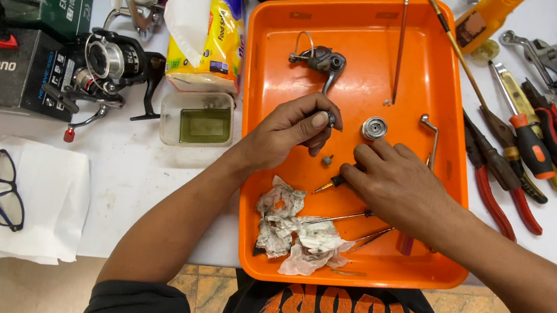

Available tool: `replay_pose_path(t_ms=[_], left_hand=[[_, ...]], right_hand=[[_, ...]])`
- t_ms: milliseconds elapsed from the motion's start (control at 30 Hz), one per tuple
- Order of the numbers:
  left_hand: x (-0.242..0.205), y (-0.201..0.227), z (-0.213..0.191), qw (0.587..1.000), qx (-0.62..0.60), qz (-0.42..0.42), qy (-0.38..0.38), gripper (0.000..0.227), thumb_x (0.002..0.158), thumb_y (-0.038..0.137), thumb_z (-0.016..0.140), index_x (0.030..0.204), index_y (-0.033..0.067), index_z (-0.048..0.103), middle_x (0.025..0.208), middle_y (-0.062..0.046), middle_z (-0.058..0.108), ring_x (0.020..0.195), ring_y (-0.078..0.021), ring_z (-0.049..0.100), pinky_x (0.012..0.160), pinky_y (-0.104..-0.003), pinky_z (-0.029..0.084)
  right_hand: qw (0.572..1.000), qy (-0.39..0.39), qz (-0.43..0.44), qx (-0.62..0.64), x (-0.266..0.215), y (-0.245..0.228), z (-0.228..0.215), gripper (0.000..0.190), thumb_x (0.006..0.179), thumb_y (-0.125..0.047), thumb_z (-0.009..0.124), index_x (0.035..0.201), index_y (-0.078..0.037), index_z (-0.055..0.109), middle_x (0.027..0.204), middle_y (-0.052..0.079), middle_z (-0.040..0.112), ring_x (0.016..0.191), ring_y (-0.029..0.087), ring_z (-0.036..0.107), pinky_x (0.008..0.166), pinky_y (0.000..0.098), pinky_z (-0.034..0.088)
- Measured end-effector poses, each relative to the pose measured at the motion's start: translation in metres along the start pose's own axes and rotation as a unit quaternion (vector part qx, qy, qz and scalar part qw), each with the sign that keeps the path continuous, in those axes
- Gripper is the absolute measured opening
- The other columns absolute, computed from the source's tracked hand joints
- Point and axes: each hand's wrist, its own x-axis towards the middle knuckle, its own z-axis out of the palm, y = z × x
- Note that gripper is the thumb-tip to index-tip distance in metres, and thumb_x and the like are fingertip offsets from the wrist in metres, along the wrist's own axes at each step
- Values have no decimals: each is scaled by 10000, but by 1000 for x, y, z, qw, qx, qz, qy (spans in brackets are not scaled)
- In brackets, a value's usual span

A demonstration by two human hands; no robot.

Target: The person disassembles a fishing reel over an orange tray, removing the spool and handle. They then use a screwdriver to unscrew and separate the handle components, placing the small parts into the tray.

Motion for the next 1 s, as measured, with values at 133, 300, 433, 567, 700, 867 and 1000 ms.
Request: replay_pose_path(t_ms=[133,300,433,567,700,867,1000], left_hand=[[2,1,-4,1000,-9,-3,2,279,1052,258,455,1117,11,565,705,-17,439,663,-88,449,655,-286,537],[0,21,1,999,-17,-40,-7,244,1045,296,466,1071,70,556,779,-3,433,669,-103,423,627,-244,459],[0,22,1,998,-25,-51,-19,255,1048,303,459,1096,69,547,762,-10,433,672,-116,452,649,-244,458],[-1,25,2,998,-10,-56,-32,248,1057,286,448,1117,65,543,843,-24,481,704,-122,490,698,-257,445],[-2,26,4,995,2,-93,-32,274,1051,305,444,1123,56,531,807,-24,456,736,-130,480,777,-294,519],[1,27,6,994,39,-92,-47,302,1051,318,432,1112,41,538,848,-41,491,745,-132,495,738,-276,505],[2,29,6,993,58,-93,-47,296,1052,313,430,1103,44,544,855,-36,502,746,-131,497,723,-270,497]], right_hand=[[1000,-19,-12,6,2,5,2,202,767,-165,742,939,-126,644,843,42,485,777,260,525,626,384,452],[963,-126,102,214,-4,23,-28,329,804,-343,697,1034,-146,568,956,52,657,916,298,634,694,445,489],[914,-84,257,302,-7,34,-46,262,827,-263,643,1073,-179,669,845,-13,715,655,188,643,630,327,465],[894,64,257,361,-16,34,-36,248,896,-276,580,1049,-91,644,887,10,703,628,139,597,613,282,442],[882,48,276,379,-23,28,-28,264,884,-293,595,1057,-113,679,839,-28,714,546,95,550,550,248,420],[893,36,274,356,-23,27,-26,288,877,-323,592,1068,-127,679,905,-19,735,585,127,629,572,275,454],[898,38,270,346,-24,26,-25,292,859,-307,612,1081,-129,680,928,-14,746,643,136,670,596,278,469]])
